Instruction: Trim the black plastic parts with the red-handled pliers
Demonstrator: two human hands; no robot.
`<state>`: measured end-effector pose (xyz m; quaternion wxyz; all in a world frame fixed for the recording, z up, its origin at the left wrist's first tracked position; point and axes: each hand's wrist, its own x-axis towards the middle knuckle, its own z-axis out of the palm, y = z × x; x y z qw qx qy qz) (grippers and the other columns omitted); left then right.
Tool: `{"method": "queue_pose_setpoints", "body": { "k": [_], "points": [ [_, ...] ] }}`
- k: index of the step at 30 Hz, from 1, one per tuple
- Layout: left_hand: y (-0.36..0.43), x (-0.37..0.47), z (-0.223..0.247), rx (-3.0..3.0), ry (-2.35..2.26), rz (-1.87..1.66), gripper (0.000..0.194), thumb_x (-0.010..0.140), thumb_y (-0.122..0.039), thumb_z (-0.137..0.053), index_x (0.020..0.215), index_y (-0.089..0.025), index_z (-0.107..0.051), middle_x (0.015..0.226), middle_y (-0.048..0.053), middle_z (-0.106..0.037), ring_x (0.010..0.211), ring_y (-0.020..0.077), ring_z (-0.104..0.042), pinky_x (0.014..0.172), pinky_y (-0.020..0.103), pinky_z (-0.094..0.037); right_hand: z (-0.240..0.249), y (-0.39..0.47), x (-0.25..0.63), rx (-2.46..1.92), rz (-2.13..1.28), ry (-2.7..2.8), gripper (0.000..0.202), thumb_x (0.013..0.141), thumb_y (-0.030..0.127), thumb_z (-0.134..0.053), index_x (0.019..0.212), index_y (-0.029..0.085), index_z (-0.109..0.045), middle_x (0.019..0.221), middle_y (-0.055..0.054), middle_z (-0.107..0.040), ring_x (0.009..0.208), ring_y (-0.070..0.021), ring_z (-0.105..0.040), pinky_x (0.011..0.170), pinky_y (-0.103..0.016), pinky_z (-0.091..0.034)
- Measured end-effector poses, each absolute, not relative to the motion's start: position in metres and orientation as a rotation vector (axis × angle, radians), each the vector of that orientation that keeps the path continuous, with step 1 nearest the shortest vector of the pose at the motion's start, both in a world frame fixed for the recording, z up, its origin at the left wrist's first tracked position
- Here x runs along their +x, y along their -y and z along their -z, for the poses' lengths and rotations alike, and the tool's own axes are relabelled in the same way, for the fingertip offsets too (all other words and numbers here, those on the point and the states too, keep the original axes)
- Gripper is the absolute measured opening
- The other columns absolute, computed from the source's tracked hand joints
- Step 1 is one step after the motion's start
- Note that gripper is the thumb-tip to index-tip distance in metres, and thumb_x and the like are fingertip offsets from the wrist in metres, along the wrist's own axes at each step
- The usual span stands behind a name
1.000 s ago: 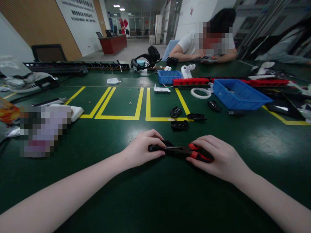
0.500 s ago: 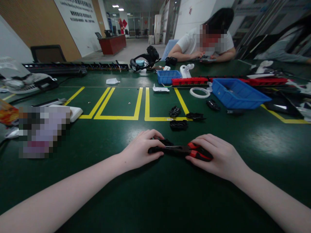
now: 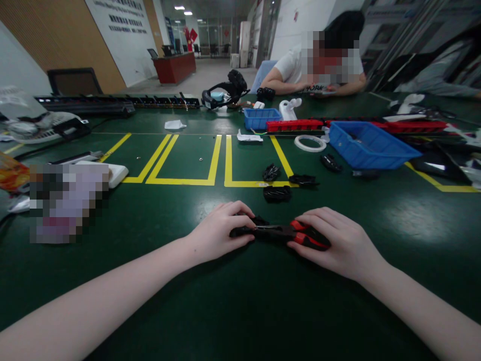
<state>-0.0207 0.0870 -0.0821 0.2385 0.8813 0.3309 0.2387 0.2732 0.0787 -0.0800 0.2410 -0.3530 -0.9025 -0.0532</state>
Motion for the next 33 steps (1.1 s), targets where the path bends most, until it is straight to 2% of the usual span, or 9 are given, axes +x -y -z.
{"method": "queue_pose_setpoints", "body": {
  "k": [33],
  "points": [
    [-0.0887,-0.0191,0.0784,2.239,-0.955,-0.635,0.012,0.088,-0.021,-0.07,0.1,-0.02,-0.071,0.116,0.006,-0.062,0.109,0.0232,-0.06,0.095,0.044,-0.05,0.0748,-0.0779,0.2721,-0.961,0.159,2.456,0.032,0.083,0.04,-0.07,0.105,0.018,-0.063,0.095,-0.011,-0.071,0.082,-0.0225,-0.067,0.067,-0.036,-0.056]
  ]
}}
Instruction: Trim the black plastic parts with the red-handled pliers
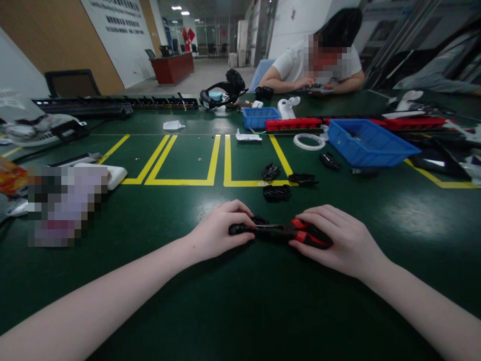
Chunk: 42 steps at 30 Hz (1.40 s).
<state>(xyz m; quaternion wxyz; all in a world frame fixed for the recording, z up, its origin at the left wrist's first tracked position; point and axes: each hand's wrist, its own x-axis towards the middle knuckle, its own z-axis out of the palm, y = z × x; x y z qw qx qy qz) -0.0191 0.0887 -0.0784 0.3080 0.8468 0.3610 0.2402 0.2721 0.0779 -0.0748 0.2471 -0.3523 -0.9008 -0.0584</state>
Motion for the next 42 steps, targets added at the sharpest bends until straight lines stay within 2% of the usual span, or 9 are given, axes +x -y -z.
{"method": "queue_pose_setpoints", "body": {
  "k": [19,42],
  "points": [
    [-0.09,-0.0193,0.0799,2.256,-0.945,-0.648,0.012,0.088,-0.021,-0.069,0.1,-0.021,-0.071,0.116,0.006,-0.063,0.108,0.023,-0.061,0.095,0.044,-0.05,0.0753,-0.077,0.2717,-0.993,0.151,2.451,0.032,0.083,0.042,-0.069,0.106,0.019,-0.063,0.096,-0.011,-0.071,0.083,-0.0233,-0.067,0.069,-0.037,-0.056],
    [-0.0902,-0.0206,0.0803,2.24,-0.941,-0.642,0.013,0.088,-0.021,-0.07,0.101,-0.021,-0.071,0.118,0.005,-0.061,0.11,0.023,-0.059,0.095,0.042,-0.05,0.0767,-0.0752,0.2703,-0.996,0.07,2.474,0.029,0.086,0.04,-0.066,0.102,0.017,-0.063,0.094,-0.01,-0.068,0.078,-0.0206,-0.066,0.065,-0.033,-0.056]
  ]
}}
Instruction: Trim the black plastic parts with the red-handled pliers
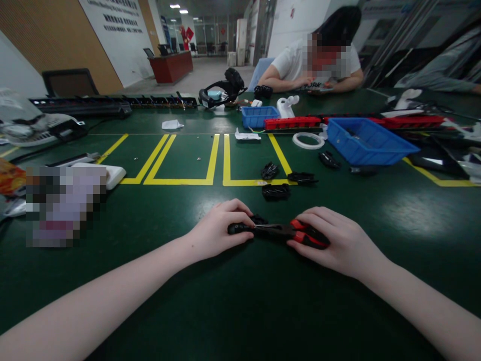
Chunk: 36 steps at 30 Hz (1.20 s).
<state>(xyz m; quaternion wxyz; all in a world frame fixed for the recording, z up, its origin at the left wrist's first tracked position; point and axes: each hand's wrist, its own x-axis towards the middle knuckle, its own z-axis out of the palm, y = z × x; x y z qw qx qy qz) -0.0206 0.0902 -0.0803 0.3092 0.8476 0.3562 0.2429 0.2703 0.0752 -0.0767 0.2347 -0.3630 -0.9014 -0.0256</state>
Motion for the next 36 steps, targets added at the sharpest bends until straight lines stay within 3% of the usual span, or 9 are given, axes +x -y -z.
{"method": "queue_pose_setpoints", "body": {
  "k": [36],
  "points": [
    [-0.0878,-0.0179,0.0782,2.249,-0.981,-0.645,0.014,0.086,-0.019,-0.072,0.1,-0.019,-0.071,0.113,0.004,-0.061,0.105,0.021,-0.06,0.092,0.041,-0.051,0.0852,-0.0768,0.2726,-1.044,0.044,2.48,0.031,0.087,0.044,-0.064,0.103,0.017,-0.062,0.094,-0.008,-0.067,0.078,-0.0194,-0.063,0.064,-0.033,-0.053]
  ]
}}
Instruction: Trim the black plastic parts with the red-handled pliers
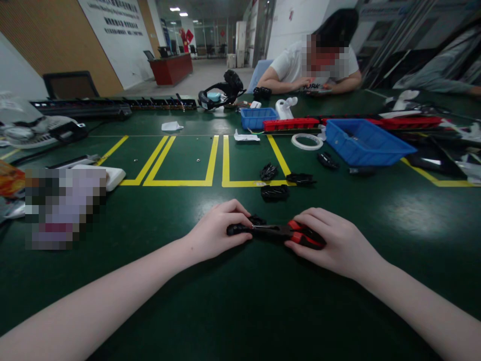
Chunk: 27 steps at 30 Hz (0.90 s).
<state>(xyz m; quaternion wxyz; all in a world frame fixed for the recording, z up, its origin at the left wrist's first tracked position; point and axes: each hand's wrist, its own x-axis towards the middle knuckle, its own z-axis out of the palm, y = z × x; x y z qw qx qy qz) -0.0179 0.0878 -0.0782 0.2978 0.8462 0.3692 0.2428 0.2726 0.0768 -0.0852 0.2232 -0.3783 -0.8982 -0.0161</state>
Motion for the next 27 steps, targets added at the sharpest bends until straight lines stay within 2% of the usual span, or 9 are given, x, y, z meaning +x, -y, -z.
{"method": "queue_pose_setpoints", "body": {
  "k": [27],
  "points": [
    [-0.0876,-0.0179,0.079,2.27,-0.994,-0.646,0.014,0.086,-0.02,-0.072,0.1,-0.02,-0.07,0.113,0.005,-0.062,0.105,0.022,-0.061,0.091,0.042,-0.051,0.0841,-0.0762,0.2725,-1.062,0.002,2.466,0.031,0.087,0.045,-0.063,0.103,0.019,-0.062,0.095,-0.009,-0.068,0.079,-0.0212,-0.065,0.066,-0.034,-0.054]
  ]
}}
